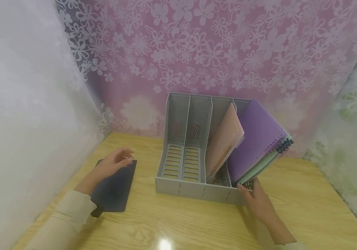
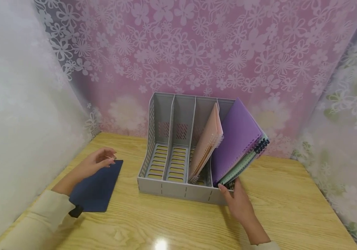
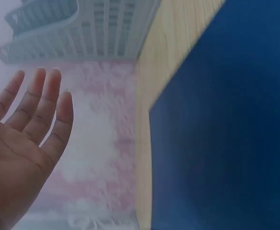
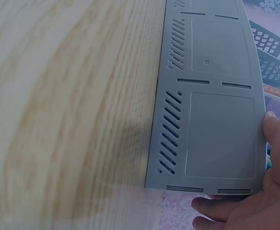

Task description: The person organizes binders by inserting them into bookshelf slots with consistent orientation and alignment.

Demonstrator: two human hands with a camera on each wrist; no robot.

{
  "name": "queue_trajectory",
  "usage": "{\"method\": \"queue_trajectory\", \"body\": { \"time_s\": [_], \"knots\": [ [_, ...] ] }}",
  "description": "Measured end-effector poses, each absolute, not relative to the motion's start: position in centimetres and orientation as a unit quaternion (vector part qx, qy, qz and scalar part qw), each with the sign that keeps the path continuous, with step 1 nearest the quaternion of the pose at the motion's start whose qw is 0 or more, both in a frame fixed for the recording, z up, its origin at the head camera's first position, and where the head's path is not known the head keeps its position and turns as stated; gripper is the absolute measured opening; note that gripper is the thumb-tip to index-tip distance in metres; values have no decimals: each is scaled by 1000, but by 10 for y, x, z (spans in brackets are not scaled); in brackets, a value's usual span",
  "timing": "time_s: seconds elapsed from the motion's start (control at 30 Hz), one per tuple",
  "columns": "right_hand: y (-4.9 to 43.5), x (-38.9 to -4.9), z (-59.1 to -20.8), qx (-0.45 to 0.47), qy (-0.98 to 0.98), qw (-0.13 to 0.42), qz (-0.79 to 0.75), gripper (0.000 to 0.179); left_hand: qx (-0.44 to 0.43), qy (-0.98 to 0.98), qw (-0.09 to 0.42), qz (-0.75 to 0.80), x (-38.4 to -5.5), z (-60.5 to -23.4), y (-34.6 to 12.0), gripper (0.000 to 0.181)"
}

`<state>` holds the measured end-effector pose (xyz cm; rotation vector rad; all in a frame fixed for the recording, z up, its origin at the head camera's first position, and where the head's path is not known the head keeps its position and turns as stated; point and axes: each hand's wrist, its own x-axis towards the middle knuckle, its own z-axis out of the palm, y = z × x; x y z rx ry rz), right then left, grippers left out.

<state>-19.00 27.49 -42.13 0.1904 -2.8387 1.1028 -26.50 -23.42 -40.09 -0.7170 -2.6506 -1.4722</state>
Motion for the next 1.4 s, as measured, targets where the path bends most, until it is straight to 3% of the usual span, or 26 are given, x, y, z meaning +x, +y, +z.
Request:
{"method": "queue_trajectory", "body": {
  "time_s": [0.3, 0.63, 0.9, 1.17, 1.4],
  "knots": [
    [273, -190, -421, 64, -927, 46, 367, 79, -179, -881, 16, -437, -266, -409, -282, 41],
    [275, -190, -420, 53, -933, 41, 354, 81, -54, -928, 21, -368, -266, -414, -313, 58],
    [274, -189, -420, 50, -930, 32, 362, 82, 30, -947, -18, -320, -269, -422, -322, 71],
    [275, -191, -421, 54, -934, 36, 352, 82, 37, -965, -73, -248, -274, -427, -321, 90],
    [276, -191, -422, 55, -933, 37, 352, 81, 41, -964, -86, -248, -273, -430, -314, 81]
  ]
}}
